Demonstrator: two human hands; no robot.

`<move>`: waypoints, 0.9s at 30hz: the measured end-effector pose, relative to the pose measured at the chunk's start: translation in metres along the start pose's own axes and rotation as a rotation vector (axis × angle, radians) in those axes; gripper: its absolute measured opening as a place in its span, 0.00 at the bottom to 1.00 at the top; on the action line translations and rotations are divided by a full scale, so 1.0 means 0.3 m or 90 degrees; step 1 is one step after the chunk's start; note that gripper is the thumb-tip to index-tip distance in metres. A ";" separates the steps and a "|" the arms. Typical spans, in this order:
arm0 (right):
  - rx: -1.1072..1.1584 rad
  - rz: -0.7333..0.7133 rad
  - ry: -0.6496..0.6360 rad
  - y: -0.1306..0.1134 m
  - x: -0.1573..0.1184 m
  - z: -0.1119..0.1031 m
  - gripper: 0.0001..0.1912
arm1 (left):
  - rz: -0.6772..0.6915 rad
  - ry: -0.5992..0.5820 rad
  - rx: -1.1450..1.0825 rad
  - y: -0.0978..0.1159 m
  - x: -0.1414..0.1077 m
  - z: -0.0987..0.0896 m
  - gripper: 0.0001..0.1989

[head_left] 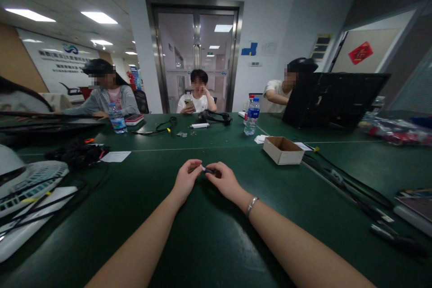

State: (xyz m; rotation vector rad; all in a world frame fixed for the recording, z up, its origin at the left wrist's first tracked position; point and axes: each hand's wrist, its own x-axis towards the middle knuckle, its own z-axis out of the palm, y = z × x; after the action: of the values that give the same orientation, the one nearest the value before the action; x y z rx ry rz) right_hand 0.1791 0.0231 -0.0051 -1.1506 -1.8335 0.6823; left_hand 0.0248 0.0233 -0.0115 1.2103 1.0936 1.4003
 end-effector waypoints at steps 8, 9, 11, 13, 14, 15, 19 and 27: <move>0.006 -0.007 -0.002 0.004 0.000 0.000 0.10 | -0.033 -0.009 -0.045 -0.010 0.013 0.000 0.17; 0.005 -0.008 -0.002 0.004 0.000 -0.001 0.10 | -0.035 -0.009 -0.027 -0.012 0.015 -0.001 0.17; 0.001 -0.007 -0.003 0.003 0.000 -0.002 0.10 | -0.033 -0.005 0.011 -0.015 0.015 -0.003 0.17; -0.002 -0.006 -0.004 0.002 0.000 -0.002 0.10 | -0.024 0.001 0.024 -0.015 0.013 -0.004 0.17; -0.001 -0.005 -0.003 0.002 -0.001 -0.002 0.10 | -0.019 0.003 0.020 -0.013 0.011 -0.004 0.17; 0.001 -0.005 -0.002 0.002 -0.001 -0.002 0.10 | -0.014 0.003 0.012 -0.011 0.009 -0.004 0.17; 0.002 -0.005 0.001 0.002 -0.001 0.000 0.10 | -0.007 -0.014 -0.036 -0.005 0.005 -0.002 0.15; -0.005 -0.001 -0.010 -0.004 -0.001 -0.004 0.09 | -0.019 -0.015 -0.031 -0.019 0.016 0.001 0.16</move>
State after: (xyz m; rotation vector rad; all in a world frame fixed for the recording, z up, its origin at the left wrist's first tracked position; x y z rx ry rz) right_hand 0.1796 0.0224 -0.0037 -1.1526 -1.8508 0.6853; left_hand 0.0254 0.0288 -0.0164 1.1677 1.0515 1.3784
